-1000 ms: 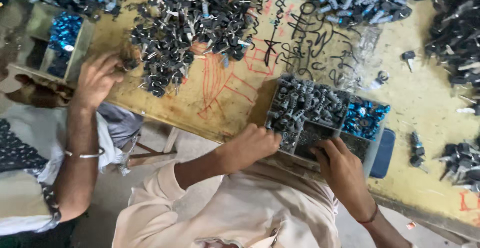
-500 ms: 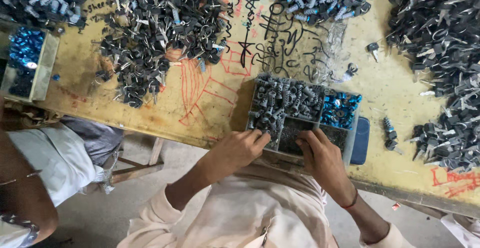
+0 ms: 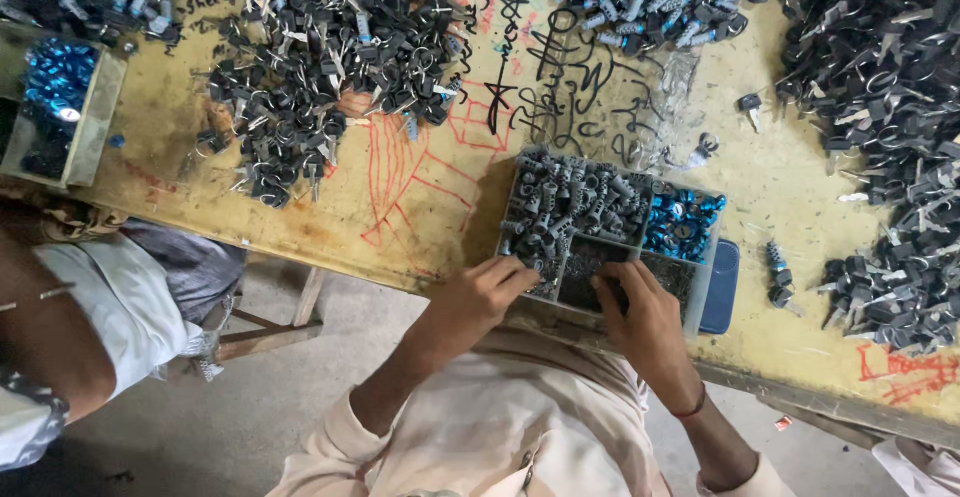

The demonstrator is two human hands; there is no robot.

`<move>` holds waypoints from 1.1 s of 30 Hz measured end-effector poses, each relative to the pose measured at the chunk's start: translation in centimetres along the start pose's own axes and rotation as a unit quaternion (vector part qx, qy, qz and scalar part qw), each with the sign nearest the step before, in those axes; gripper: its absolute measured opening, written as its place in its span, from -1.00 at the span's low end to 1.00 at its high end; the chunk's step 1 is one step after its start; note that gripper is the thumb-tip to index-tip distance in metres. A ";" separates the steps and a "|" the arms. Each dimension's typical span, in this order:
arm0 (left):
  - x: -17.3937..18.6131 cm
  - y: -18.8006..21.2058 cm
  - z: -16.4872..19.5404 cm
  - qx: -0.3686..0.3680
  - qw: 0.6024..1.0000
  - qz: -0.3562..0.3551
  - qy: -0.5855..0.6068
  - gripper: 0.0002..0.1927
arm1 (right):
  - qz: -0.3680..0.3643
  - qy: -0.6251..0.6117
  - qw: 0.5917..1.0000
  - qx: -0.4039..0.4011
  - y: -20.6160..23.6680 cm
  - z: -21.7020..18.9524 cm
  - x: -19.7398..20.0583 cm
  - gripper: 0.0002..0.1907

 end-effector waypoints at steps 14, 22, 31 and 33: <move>-2.9 -1.2 2.3 0.122 0.897 0.207 0.371 -0.77 | 0.028 -0.237 0.964 -0.115 2.0 0.4 -1.0 -0.89; -5.1 -2.3 2.9 0.177 0.836 0.196 0.480 -0.78 | 0.093 -0.168 0.981 -0.034 1.7 -1.0 -0.9 -0.92; -5.0 -2.1 2.9 0.186 0.867 0.197 0.418 -0.84 | 0.003 -0.233 0.970 -0.074 1.7 0.4 -0.9 -0.88; -4.5 -2.2 3.6 0.120 0.907 0.190 0.357 -0.81 | -0.004 -0.252 0.963 -0.092 1.7 0.4 -0.8 -0.87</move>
Point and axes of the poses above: each hand's wrist, its own y-axis away from the middle knuckle, its own x-axis out of the back of the hand, z = x × y, the point moved 4 cm from there along -y, towards the middle knuckle, and after that the axes turned 8 degrees about y, right-handed, at the moved point
